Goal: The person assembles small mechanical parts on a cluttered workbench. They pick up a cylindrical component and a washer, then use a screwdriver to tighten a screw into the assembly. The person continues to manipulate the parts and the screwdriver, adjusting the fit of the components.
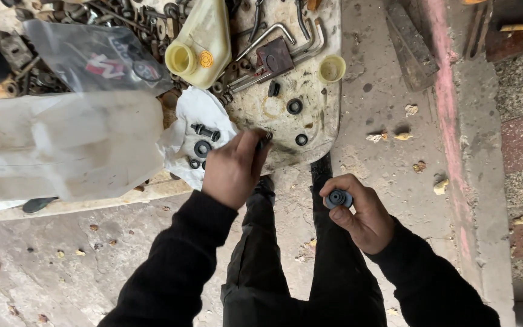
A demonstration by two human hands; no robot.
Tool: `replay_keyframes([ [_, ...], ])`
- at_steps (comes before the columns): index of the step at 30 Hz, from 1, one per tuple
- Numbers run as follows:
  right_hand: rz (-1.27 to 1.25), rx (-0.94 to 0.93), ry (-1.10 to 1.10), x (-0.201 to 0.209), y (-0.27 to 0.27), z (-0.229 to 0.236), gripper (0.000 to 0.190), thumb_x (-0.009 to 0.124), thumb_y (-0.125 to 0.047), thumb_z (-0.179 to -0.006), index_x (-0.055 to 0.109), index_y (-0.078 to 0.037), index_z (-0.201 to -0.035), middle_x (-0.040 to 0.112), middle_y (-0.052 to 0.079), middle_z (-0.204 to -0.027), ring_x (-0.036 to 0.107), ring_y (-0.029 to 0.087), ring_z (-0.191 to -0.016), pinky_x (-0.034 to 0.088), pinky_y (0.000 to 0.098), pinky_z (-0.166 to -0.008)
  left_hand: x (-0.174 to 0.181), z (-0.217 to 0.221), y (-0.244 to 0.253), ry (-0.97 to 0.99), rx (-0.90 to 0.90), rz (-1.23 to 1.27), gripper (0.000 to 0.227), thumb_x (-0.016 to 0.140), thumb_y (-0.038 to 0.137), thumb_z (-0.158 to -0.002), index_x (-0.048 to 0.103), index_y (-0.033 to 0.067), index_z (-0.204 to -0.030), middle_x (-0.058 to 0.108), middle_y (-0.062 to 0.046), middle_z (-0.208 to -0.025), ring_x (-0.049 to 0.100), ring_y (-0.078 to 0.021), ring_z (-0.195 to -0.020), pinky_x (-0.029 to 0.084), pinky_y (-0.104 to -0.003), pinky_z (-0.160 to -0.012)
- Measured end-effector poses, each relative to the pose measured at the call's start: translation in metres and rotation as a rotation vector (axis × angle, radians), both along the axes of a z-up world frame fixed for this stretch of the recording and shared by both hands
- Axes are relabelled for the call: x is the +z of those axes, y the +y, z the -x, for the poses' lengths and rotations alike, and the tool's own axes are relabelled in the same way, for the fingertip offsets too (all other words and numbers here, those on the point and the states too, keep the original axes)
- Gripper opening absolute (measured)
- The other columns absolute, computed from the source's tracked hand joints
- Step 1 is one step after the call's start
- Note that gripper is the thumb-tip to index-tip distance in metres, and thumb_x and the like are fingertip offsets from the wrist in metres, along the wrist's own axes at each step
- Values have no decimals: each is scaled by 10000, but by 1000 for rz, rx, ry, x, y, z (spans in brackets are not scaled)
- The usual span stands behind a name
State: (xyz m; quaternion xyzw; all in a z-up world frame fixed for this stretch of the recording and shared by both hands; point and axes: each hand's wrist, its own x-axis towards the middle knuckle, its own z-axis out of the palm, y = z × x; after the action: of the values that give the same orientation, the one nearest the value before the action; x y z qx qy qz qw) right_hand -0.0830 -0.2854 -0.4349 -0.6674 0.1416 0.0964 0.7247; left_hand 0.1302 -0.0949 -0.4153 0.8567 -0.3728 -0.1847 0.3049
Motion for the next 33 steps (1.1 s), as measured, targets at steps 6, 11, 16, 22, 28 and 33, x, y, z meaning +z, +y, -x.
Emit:
replay_keyframes([
  [6, 33, 35, 87, 2, -7, -29, 408, 579, -303, -983, 499, -31, -1277, 569, 35, -923, 528, 124, -819, 459, 280, -803, -36, -5, -7, -81, 36, -53, 174, 673, 198, -1015, 609, 48, -1076, 708, -128, -907, 702, -316, -685, 557, -404, -582],
  [11, 21, 24, 123, 6, 0, -45, 406, 564, -264, -1013, 464, -11, -1314, 602, 56, -999, 568, 134, -919, 477, 293, -883, -33, -3, -10, -55, 74, -83, 175, 661, 204, -1005, 616, 66, -1104, 705, -125, -921, 694, -343, -695, 548, -436, -592],
  [16, 102, 25, 154, 11, 10, -59, 370, 567, -207, -1016, 464, -9, -1312, 661, 53, -998, 635, 133, -955, 504, 299, -905, -30, -5, -9, -11, 97, -127, 198, 679, 219, -991, 618, 79, -1116, 706, -118, -925, 692, -351, -694, 544, -448, -599],
  [22, 82, -5, 163, 12, 15, -68, 329, 558, -175, -1047, 450, -24, -1319, 649, 55, -955, 629, 126, -916, 516, 285, -895, 1, 6, -2, -49, 91, -91, 518, 734, 188, -908, 582, -62, -1336, 720, -175, -952, 677, -286, -581, 544, -398, -499],
  [28, -122, -153, 212, 4, 26, -70, 338, 575, -148, -1046, 452, -28, -1336, 664, 90, -1031, 628, 154, -992, 517, 313, -941, 20, 72, 2, 277, 390, 140, 141, 773, 101, -919, 705, 20, -1011, 693, -83, -820, 651, -176, -546, 534, -279, -500],
  [33, -96, -165, 173, 4, 37, -76, 355, 579, -171, -1055, 431, -37, -1349, 689, 125, -1155, 645, 178, -1118, 508, 333, -1013, 20, 80, -19, 515, 504, 122, 179, 782, 132, -847, 711, 34, -979, 676, -79, -814, 677, -202, -578, 530, -312, -516],
])
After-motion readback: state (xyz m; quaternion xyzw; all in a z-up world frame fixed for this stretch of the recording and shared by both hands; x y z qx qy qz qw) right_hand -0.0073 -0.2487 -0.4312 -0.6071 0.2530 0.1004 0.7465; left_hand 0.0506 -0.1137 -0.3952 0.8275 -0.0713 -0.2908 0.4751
